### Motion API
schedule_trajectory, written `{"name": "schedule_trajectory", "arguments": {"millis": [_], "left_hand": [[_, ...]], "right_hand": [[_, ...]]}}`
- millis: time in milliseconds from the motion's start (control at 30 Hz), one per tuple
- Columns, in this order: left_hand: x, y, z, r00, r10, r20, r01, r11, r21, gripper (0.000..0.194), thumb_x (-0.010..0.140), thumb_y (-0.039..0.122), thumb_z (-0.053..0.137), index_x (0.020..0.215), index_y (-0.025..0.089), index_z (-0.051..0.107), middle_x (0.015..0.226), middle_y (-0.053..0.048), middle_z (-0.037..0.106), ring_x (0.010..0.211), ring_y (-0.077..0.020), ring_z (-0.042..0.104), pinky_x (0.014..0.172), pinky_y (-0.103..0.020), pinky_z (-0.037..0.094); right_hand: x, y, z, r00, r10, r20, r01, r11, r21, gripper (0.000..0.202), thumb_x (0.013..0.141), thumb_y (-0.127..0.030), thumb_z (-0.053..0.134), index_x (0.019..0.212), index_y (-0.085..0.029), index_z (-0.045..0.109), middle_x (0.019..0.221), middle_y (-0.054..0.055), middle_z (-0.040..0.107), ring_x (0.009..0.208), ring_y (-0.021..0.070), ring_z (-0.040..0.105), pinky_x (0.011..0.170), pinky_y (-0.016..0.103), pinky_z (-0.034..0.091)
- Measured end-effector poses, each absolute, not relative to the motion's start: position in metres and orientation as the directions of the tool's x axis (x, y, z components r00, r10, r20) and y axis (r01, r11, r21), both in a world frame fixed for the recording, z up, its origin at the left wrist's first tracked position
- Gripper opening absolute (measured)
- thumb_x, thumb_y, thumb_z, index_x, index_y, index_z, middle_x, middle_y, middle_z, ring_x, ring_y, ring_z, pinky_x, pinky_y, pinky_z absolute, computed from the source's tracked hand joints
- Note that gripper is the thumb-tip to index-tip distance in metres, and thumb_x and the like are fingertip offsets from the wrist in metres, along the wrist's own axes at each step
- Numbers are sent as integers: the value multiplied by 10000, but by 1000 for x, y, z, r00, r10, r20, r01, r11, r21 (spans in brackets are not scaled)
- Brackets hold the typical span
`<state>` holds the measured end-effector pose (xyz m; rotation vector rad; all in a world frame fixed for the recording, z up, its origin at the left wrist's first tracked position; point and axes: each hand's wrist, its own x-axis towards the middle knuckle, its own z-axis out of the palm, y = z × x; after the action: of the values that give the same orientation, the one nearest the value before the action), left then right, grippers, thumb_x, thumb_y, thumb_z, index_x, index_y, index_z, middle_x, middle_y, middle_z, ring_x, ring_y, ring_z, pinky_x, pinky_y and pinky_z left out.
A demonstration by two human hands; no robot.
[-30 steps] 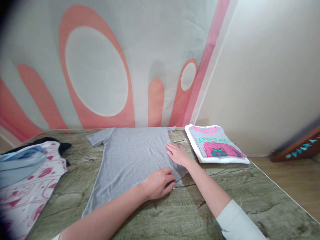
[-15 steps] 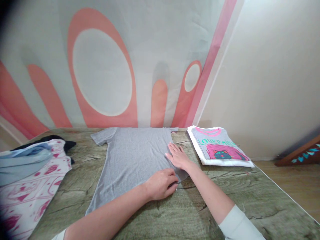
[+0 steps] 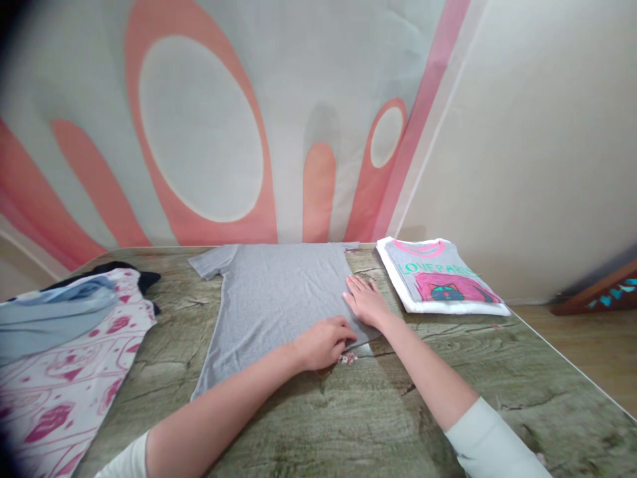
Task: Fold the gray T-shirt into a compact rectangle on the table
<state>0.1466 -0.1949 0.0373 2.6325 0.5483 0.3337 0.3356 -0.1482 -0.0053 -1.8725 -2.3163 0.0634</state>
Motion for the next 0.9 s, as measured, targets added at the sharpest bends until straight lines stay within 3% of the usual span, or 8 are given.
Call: {"name": "schedule_trajectory", "arguments": {"millis": [133,300,400,533,700,767,900], "left_hand": [[141,-186,37,876,460,144,313,-771,555,349,774,43,412,1000,162,650,951,-43,630,895,-137,556,849,-227,422],[133,-189,39,883,430,190,250,-771,586,273,832,101,430,995,159,641,991,-48,625,932,-133,553,889,-232,404],[122,-196,43,892,406,201,239,-798,554,233,845,193,488,1038,158,614,1064,-65,587,995,-152,527,920,-251,388],[102,-208,47,867,461,188,337,-821,460,339,835,302,535,1140,155,541,1175,-102,513,1098,-204,462,967,-322,357],[87,-217,50,830,522,197,422,-819,389,468,834,274,518,1276,187,391,1212,-104,479,1105,-207,449,963,-350,357],[86,-217,49,843,507,180,420,-829,370,421,834,290,518,1236,203,433,1164,-87,509,1063,-206,476,932,-336,378],[87,-214,48,874,465,142,400,-853,335,255,876,329,461,1065,205,578,1067,-61,552,993,-189,512,884,-298,397]], "right_hand": [[336,-164,-1,-232,956,182,956,258,-137,514,914,-373,248,1363,-146,353,1432,81,326,1335,217,232,1096,452,122],[325,-182,-3,-385,898,213,878,427,-216,495,915,-346,260,1339,-127,392,1422,99,343,1311,203,290,1082,398,235],[326,-183,-6,-386,898,213,870,431,-240,509,911,-379,293,1334,-118,399,1421,106,343,1309,213,294,1079,398,252],[334,-182,-8,-393,894,217,864,439,-244,517,911,-416,313,1345,-145,387,1420,92,347,1308,211,298,1084,403,248],[333,-189,0,-400,865,302,858,470,-210,417,906,-352,372,1258,-166,497,1334,101,470,1250,226,389,1065,458,268],[326,-196,4,-410,837,363,834,505,-224,349,906,-294,381,1184,-185,562,1275,88,530,1212,217,436,1061,464,276],[309,-209,9,-419,828,374,751,547,-370,334,914,-263,364,1172,-208,569,1254,67,548,1186,181,466,1020,392,368]]}}
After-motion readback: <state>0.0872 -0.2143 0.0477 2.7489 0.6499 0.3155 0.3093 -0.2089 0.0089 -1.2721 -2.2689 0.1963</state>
